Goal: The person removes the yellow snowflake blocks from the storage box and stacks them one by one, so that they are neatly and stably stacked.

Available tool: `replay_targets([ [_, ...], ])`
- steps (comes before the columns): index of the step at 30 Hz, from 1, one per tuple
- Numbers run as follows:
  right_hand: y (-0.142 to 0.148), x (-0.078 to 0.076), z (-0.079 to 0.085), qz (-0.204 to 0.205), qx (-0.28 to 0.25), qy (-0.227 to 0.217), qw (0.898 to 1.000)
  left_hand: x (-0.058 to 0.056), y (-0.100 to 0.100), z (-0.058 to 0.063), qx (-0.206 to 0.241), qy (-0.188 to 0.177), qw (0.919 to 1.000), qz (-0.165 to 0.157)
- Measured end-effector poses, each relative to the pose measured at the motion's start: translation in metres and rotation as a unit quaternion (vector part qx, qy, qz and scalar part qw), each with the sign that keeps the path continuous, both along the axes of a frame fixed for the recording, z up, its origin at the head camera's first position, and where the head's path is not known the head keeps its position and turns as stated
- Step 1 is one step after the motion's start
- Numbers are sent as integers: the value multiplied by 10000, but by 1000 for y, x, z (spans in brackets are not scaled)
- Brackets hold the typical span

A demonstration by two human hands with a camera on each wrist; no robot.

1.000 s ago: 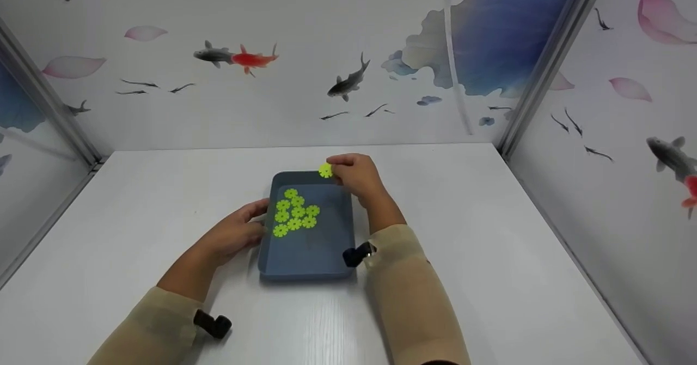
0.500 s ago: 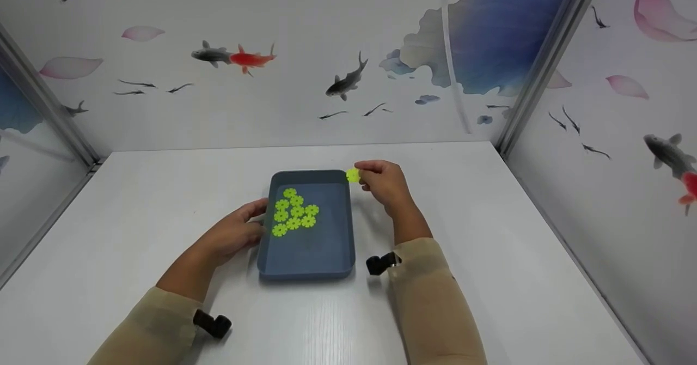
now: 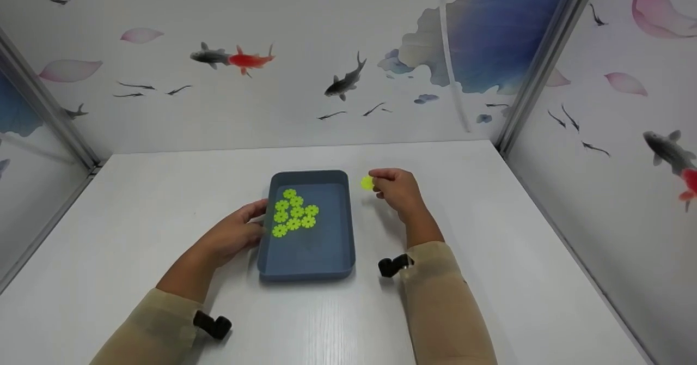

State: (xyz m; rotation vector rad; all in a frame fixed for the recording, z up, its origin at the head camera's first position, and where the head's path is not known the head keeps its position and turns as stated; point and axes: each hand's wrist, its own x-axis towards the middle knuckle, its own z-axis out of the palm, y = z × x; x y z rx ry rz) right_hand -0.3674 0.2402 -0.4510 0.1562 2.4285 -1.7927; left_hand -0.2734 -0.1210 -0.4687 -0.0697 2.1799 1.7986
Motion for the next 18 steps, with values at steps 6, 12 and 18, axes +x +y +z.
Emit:
replay_targets([
  [6, 9, -2, -11, -73, 44, -189, 9998, 2, 0, 2, 10, -5, 10000, -16],
  [12, 18, -1, -16, -152, 184, -337, 9991, 2, 0, 1, 57, -9, 10000, -47],
  [18, 23, -1, -19, -265, 378, -599, 9971, 2, 0, 1, -70, 31, 10000, -24],
])
